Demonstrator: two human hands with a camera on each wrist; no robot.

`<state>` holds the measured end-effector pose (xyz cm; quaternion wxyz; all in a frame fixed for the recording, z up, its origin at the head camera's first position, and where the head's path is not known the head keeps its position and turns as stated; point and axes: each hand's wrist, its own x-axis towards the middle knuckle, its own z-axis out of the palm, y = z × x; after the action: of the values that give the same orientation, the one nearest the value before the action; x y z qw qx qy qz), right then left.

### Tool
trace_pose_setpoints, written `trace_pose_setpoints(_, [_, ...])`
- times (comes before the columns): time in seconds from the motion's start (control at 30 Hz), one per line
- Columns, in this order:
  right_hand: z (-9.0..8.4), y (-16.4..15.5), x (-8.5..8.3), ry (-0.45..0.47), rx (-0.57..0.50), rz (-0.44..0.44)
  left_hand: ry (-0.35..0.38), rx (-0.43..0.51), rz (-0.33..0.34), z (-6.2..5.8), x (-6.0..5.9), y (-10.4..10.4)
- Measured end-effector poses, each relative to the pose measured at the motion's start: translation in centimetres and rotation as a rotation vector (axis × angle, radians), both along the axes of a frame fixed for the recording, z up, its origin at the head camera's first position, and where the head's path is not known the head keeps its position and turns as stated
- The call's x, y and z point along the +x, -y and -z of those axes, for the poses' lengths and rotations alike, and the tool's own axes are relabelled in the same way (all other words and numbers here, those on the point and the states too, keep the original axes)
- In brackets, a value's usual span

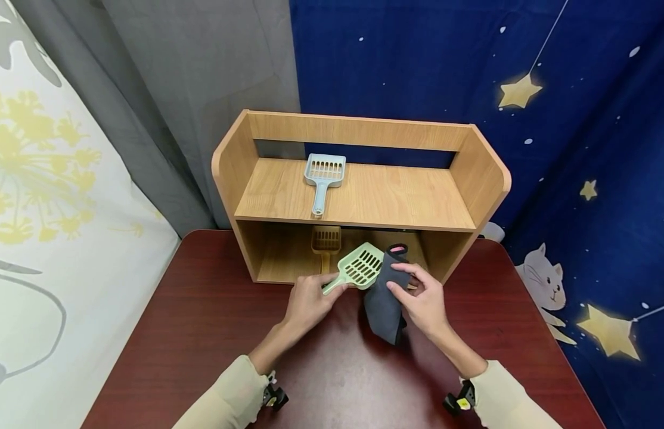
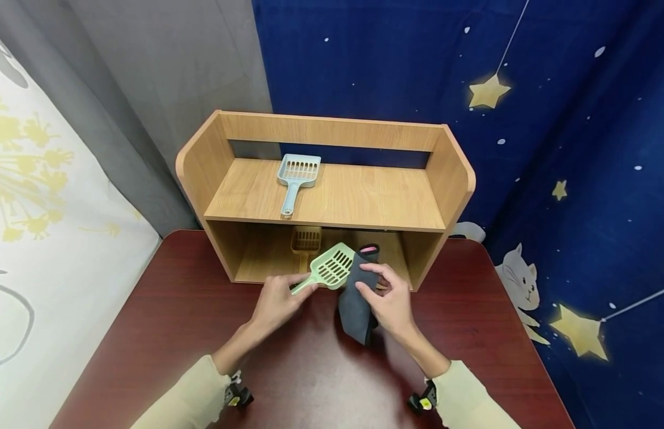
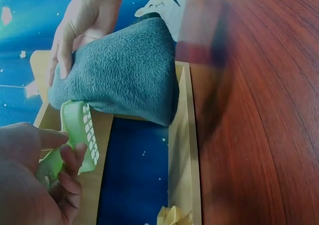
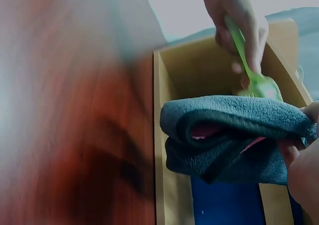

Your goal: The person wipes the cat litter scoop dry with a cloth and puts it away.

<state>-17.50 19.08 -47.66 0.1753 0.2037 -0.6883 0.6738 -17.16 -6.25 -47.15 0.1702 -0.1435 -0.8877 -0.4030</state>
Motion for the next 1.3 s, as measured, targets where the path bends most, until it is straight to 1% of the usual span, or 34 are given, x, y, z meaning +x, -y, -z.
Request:
trace_pose_setpoints(0.2, [0.6,2.0,1.1,-0.001,0.038,-0.055,0.003,0.003,-0.033,0.2,-0.5,-0.4])
trace_pose_setpoints(0.37, [1.0,2.6,1.5,-0.023,0.079,-0.117,0.012,0.019,-0.030,0.5,-0.5,-0.4])
trace_pose_setpoints(0.43, [1.0,2.5,1.5,-0.028,0.085,-0.128,0.014,0.022,-0.026,0.6,-0.5,-0.4])
trace_pose_setpoints(0.53, [1.0,2.2,1.3,-0.025,0.071,-0.112,0.008,0.018,-0.032,0.8,-0.5,-0.4])
trace_pose_setpoints(0.77, [0.6,0.3,0.5,0.023,0.035,-0.007,0.008,0.024,-0.030,0.8,-0.4,-0.4])
trace_pose_setpoints(0.9, [0.1,-1.4,0.1,0.023,0.037,0.041,0.013,0.039,-0.026,0.9,-0.4,-0.5])
trace_pose_setpoints(1.0, [-0.2,-2.9,-0.1,0.015,0.073,0.059,0.007,0.062,-0.026,1.3,-0.6,-0.7])
trace_pose_setpoints(1.1, [-0.4,-4.5,-0.2,0.017,0.124,0.076,0.003,0.095,-0.028,2.0,-0.9,-1.0])
trace_pose_setpoints(1.2, [-0.6,-6.1,-0.2,0.024,0.161,0.079,0.024,0.138,-0.039,2.8,-1.1,-1.5])
trace_pose_setpoints(1.3, [-0.9,-7.7,-0.2,0.032,0.189,0.064,0.052,0.162,-0.067,3.7,-1.5,-2.1])
